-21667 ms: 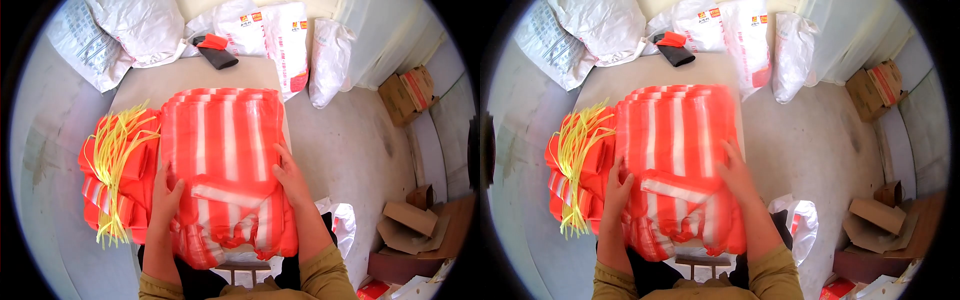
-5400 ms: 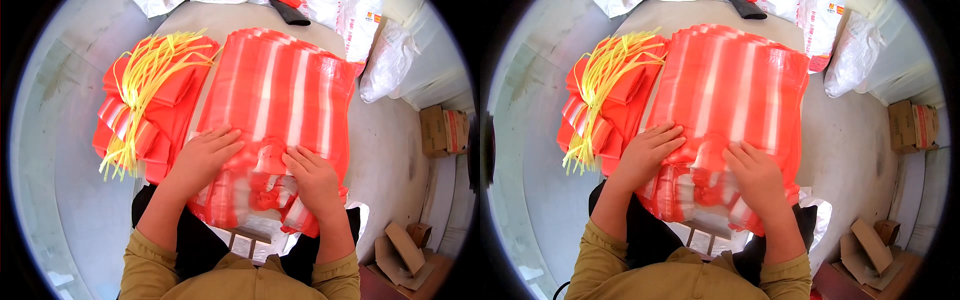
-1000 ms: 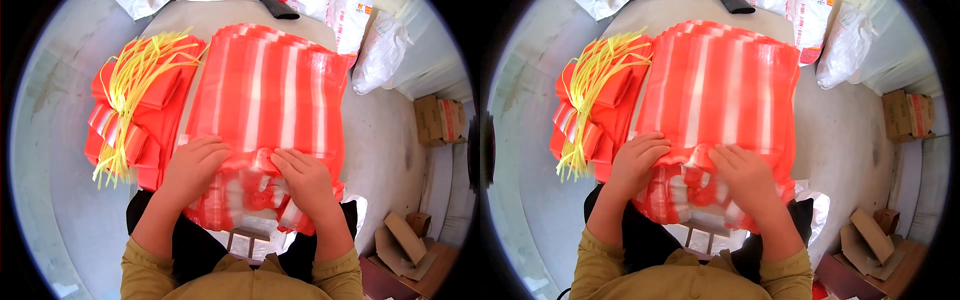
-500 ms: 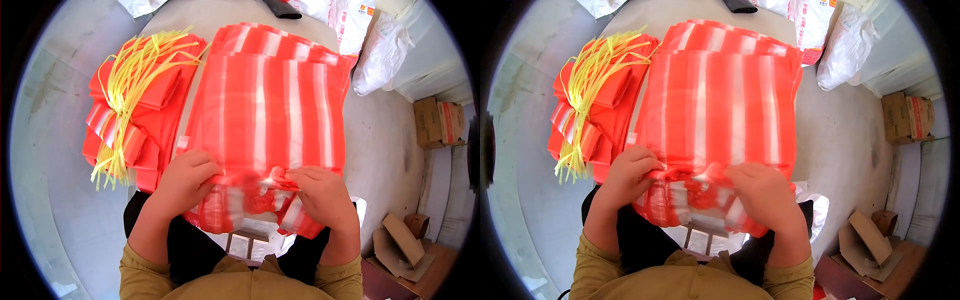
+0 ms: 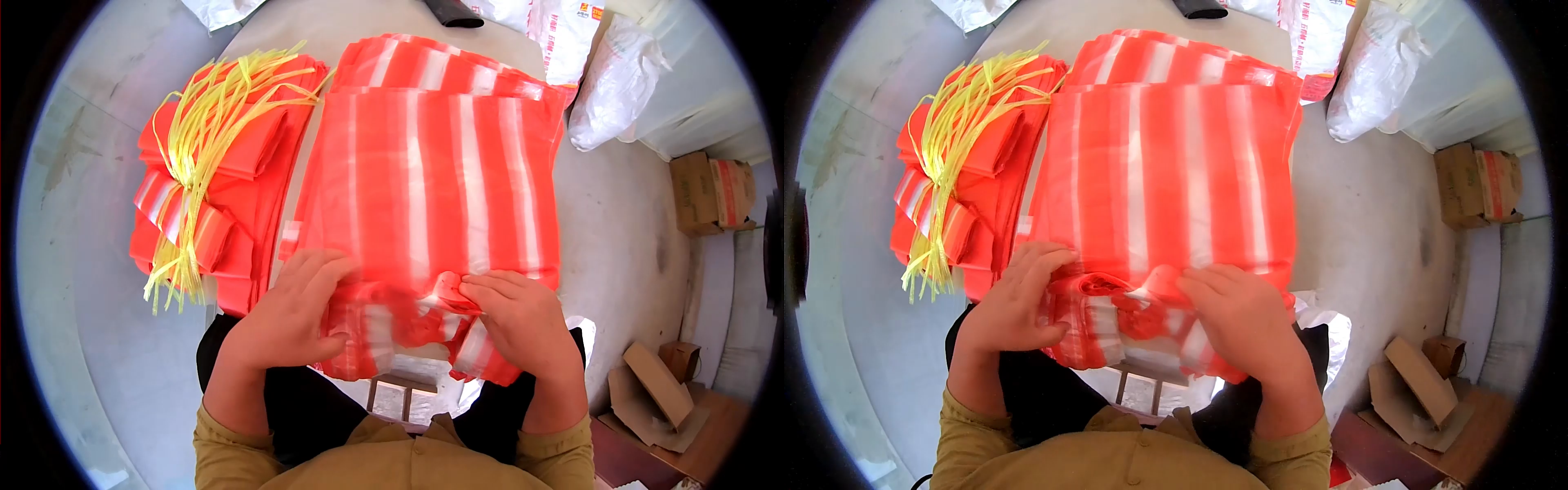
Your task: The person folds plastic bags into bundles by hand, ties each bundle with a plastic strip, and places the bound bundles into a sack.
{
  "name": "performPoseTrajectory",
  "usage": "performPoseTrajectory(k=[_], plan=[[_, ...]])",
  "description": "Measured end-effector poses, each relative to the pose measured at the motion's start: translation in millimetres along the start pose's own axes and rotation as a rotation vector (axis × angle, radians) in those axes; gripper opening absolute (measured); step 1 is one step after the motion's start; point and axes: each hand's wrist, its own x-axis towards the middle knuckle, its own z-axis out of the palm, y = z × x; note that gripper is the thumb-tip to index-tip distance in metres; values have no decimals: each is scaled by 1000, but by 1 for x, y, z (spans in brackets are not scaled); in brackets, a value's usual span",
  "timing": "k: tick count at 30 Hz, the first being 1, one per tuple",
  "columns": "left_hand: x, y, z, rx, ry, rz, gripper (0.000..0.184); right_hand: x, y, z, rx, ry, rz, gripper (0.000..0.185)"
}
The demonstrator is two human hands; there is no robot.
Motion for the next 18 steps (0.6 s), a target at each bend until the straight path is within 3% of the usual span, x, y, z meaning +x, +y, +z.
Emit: performPoseTrajectory(k=[3, 6, 8, 10, 18], plan=[[9, -6, 5, 0, -44, 125, 50, 1, -7, -3, 16, -56, 12, 32], [11, -15, 13, -69, -155, 138, 31, 4, -13, -16, 21, -209, 52, 18], [10, -4, 3, -137, -189, -20, 27, 10, -10, -23, 88, -345, 47, 11], [9, 2, -3, -174, -210, -152, 25, 19, 5, -30, 214, -493, 3, 17], [15, 0, -4, -259, -137, -474, 19, 48, 33, -9, 268, -550, 217, 27]])
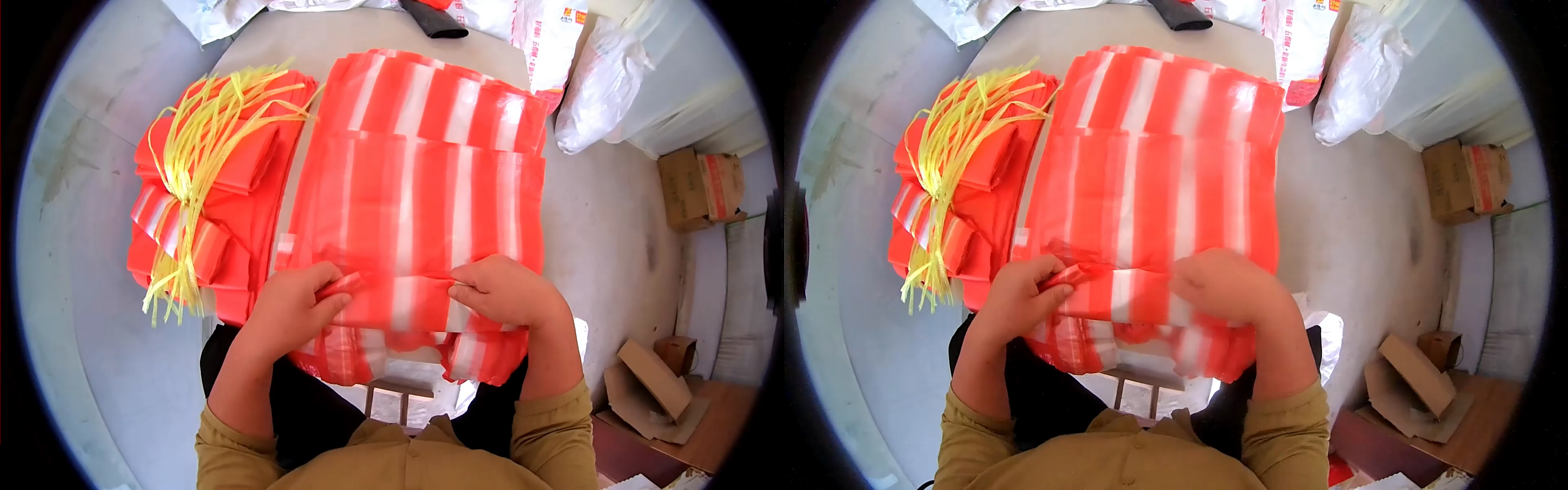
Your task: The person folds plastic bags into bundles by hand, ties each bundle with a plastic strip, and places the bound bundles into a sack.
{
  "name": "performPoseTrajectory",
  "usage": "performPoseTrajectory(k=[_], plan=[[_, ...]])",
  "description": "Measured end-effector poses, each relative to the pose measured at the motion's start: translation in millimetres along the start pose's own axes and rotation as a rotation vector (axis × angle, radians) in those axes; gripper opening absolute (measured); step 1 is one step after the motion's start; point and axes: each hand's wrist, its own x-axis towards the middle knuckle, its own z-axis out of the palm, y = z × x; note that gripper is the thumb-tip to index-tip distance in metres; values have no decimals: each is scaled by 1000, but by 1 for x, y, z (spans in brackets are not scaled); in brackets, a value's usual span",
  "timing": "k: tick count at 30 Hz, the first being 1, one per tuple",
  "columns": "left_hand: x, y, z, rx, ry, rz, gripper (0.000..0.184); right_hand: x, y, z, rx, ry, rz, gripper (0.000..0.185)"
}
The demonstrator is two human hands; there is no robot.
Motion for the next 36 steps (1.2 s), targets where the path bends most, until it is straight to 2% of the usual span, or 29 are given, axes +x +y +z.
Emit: performPoseTrajectory(k=[5, 10, 13, 16, 18, 22, 25, 28, 30, 33, 34, 36], plan=[[6, -9, 6, 146, 51, 57, 15, -12, 8, 2, 133, 155, 37, 20], [5, -6, 9, 147, 89, 15, 14, -45, 25, -10, 344, 165, 113, 46], [4, -5, 11, 156, 109, -11, 13, -61, 31, -9, 252, 132, 220, 50], [1, -9, 14, 142, 133, -18, 13, -70, 38, 9, 265, 278, 143, 44], [0, -12, 16, 133, 151, -26, 17, -69, 39, 19, 292, 369, 136, 38], [-2, -13, 18, 65, 165, -54, 12, -65, 31, 32, 231, 539, 159, 22], [-5, -11, 23, -27, 213, -61, 10, -67, 30, 35, 187, 514, 172, 11], [-9, -6, 23, -74, 240, -63, 9, -71, 41, 38, 77, 535, -1, 7], [-11, -10, 21, -57, 233, -65, 8, -75, 44, 37, 137, 509, -4, 13], [-14, -22, 13, -47, 64, -4, 4, -82, 34, 28, 202, 432, 16, 26], [-15, -25, 12, -121, 18, -40, 12, -85, 29, 25, 216, 401, 29, 31], [-21, -17, 10, -79, 13, -20, 24, -88, 25, 25, 186, 413, 14, 36]])
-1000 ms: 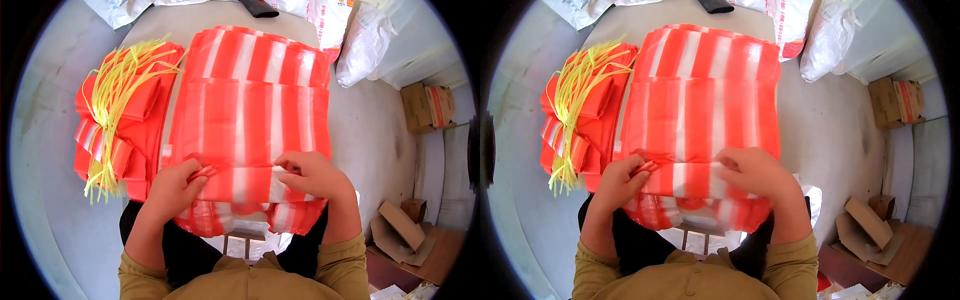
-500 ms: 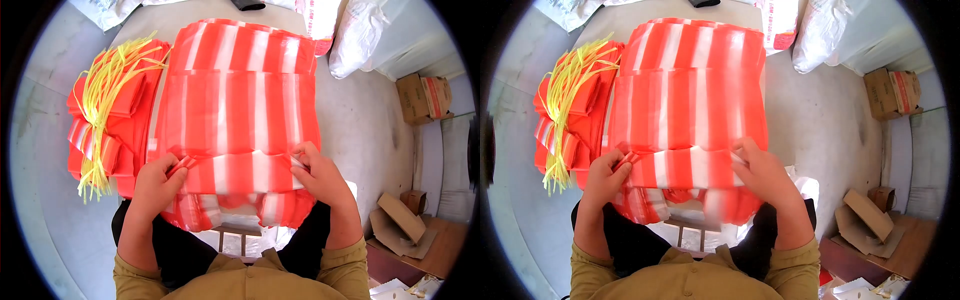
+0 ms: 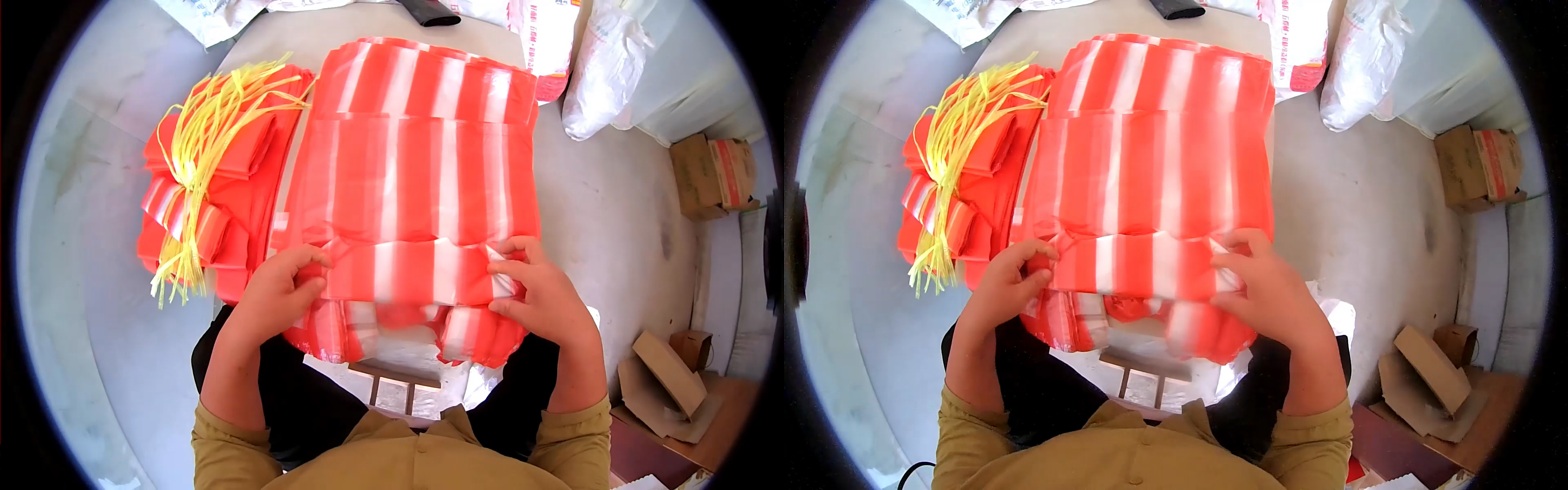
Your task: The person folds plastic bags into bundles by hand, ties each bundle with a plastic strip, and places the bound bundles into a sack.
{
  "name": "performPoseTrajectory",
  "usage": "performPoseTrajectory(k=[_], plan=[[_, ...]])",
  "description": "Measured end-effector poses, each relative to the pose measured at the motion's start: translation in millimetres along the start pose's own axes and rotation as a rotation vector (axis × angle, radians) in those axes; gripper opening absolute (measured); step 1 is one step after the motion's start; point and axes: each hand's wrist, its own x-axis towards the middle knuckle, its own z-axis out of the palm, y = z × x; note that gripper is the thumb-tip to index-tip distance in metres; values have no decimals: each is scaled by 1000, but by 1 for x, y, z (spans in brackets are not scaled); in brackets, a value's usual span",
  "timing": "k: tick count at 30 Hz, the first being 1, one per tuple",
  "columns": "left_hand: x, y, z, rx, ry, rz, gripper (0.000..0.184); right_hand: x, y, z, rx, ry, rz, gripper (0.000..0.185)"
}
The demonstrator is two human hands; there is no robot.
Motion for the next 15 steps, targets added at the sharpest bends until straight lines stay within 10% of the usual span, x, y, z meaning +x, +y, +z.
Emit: performPoseTrajectory(k=[7, 15], plan=[[-9, 14, 1, 290, 23, 169, 58, -3, -3, 7, -274, 101, -112, 49], [-8, 13, 13, 400, 159, 194, 53, 1, -2, 3, -423, 197, -183, 54]])
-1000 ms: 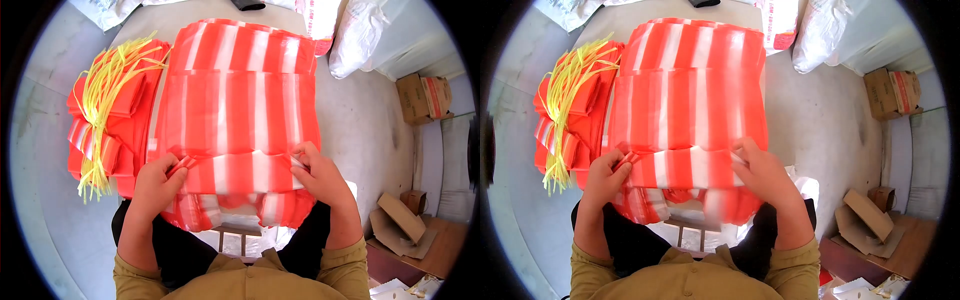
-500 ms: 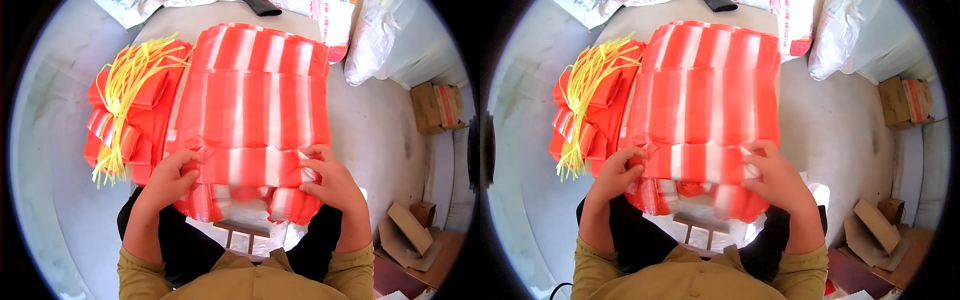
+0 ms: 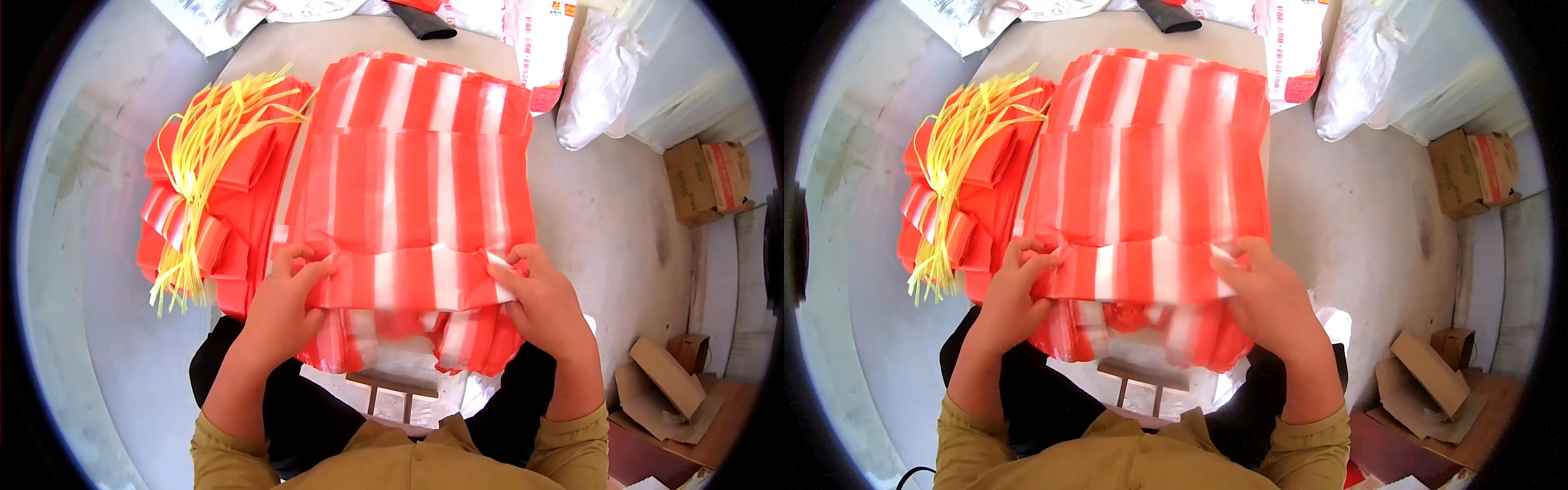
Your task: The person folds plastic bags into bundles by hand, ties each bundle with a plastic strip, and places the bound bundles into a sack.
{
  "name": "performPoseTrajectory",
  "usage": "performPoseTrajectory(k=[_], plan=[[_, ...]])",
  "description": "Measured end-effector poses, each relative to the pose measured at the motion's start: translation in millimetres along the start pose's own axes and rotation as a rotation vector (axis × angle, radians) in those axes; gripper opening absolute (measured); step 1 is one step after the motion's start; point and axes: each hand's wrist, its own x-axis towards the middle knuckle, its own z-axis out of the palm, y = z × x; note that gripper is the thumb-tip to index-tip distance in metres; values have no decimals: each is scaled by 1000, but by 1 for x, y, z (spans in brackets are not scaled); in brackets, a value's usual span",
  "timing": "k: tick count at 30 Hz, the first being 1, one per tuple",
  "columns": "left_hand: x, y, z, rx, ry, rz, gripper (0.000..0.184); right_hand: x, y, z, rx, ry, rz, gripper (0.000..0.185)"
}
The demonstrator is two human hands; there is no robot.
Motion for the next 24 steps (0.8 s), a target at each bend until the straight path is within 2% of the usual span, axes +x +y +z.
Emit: performPoseTrajectory(k=[7, 10, 13, 16, 19, 22, 24], plan=[[4, -18, -7, -2, 62, 235, 34, 0, -1, -14, 24, -7, 13, 51], [8, -14, -14, 65, 143, 350, 26, 0, 9, -18, 4, 25, -76, 47], [9, -22, -10, -283, 162, 281, 18, 7, 27, -16, 213, 141, -279, 36], [3, -32, -3, -609, 61, -87, 8, -2, 28, -12, 689, -45, 185, 17], [10, -36, 3, -541, 101, -155, 9, 7, 28, -7, 719, -79, 482, 10], [22, -40, 18, -513, 239, -130, 24, 13, 25, 2, 756, 26, 540, 12], [25, -31, 17, -647, 185, -175, 38, 18, 25, 7, 736, 71, 558, 13]])
